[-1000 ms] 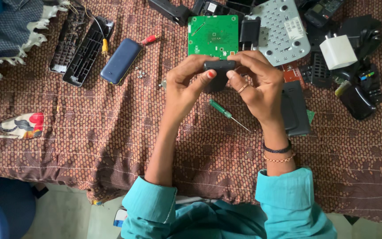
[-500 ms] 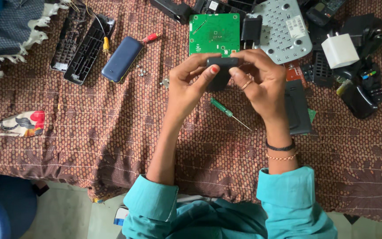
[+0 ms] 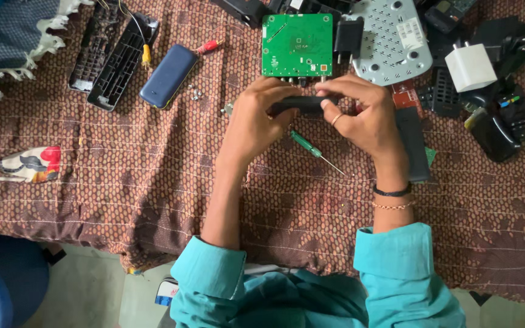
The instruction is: The person disassembles and reassembles small electronic devices, including a black remote control and a black power adapter, using a green screwdriver. They remove screws, open the casings, and handle internal components on a patterned table.
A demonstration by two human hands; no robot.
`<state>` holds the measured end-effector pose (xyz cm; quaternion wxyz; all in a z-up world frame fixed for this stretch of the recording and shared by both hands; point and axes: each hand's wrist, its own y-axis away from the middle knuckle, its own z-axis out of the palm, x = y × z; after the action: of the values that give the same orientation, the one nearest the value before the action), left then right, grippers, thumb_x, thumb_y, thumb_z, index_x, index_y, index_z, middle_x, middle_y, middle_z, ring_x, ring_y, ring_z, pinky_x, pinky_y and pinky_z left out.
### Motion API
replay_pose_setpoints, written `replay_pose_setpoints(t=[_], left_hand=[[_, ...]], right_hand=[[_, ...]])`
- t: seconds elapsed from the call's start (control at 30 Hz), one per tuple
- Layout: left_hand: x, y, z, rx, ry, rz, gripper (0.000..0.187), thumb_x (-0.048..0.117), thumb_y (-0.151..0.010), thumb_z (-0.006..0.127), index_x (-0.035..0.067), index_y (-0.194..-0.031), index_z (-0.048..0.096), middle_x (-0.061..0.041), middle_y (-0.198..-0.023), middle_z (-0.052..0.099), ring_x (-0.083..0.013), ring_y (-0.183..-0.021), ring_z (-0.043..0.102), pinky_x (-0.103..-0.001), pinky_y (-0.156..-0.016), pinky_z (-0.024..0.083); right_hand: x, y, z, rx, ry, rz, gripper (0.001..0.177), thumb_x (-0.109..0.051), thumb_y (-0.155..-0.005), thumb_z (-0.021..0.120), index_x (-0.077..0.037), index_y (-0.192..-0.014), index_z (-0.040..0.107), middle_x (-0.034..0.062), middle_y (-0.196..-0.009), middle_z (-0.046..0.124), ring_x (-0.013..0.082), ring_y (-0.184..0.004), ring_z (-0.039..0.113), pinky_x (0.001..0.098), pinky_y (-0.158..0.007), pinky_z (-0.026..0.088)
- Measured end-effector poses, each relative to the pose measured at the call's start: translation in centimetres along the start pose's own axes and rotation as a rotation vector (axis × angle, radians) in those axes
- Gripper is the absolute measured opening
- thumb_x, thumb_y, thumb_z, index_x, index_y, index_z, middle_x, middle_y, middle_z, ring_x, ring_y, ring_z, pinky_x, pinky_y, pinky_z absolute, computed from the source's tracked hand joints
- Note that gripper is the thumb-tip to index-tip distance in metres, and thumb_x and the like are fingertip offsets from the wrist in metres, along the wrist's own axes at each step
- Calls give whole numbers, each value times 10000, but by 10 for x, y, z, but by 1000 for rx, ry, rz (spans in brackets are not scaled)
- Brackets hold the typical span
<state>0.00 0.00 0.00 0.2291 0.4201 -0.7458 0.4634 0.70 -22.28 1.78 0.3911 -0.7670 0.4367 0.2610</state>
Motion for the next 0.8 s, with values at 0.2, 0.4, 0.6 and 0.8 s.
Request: replay_pose_setpoints(t=[0.2,0.4,0.6,0.8], left_hand=[[-2,2,1,0,-14,5,395,-27,-721,776,22,-1112,761,-129,-1113,731,-302,-1066,693,-379,-973,561],[-4,1,5,24,-51,11,364,34,-736,739,47,-1097,783,-107,-1077,736,-286,-1028,698,-383,-946,576],[-4,1,7,50,-59,11,335,59,-742,746,58,-1074,794,-99,-1047,741,-284,-1002,705,-384,-904,580],[-5,0,3,25,30,-61,408,65,-797,812,81,-1199,738,-70,-1125,745,-205,-1045,716,-353,-926,589]], right_hand=[[-1,0,4,-28,75,-179,303,-1,-835,779,11,-1134,734,138,-1102,731,250,-1005,729,332,-883,583],[1,-1,9,11,134,-200,284,5,-834,785,15,-1114,739,147,-1087,739,268,-988,737,336,-860,588],[6,-1,13,21,142,-236,278,13,-832,787,20,-1106,740,146,-1072,739,270,-978,729,340,-872,582],[16,-1,11,50,72,-179,269,-5,-852,784,22,-1116,737,143,-1089,738,243,-991,726,320,-874,572]])
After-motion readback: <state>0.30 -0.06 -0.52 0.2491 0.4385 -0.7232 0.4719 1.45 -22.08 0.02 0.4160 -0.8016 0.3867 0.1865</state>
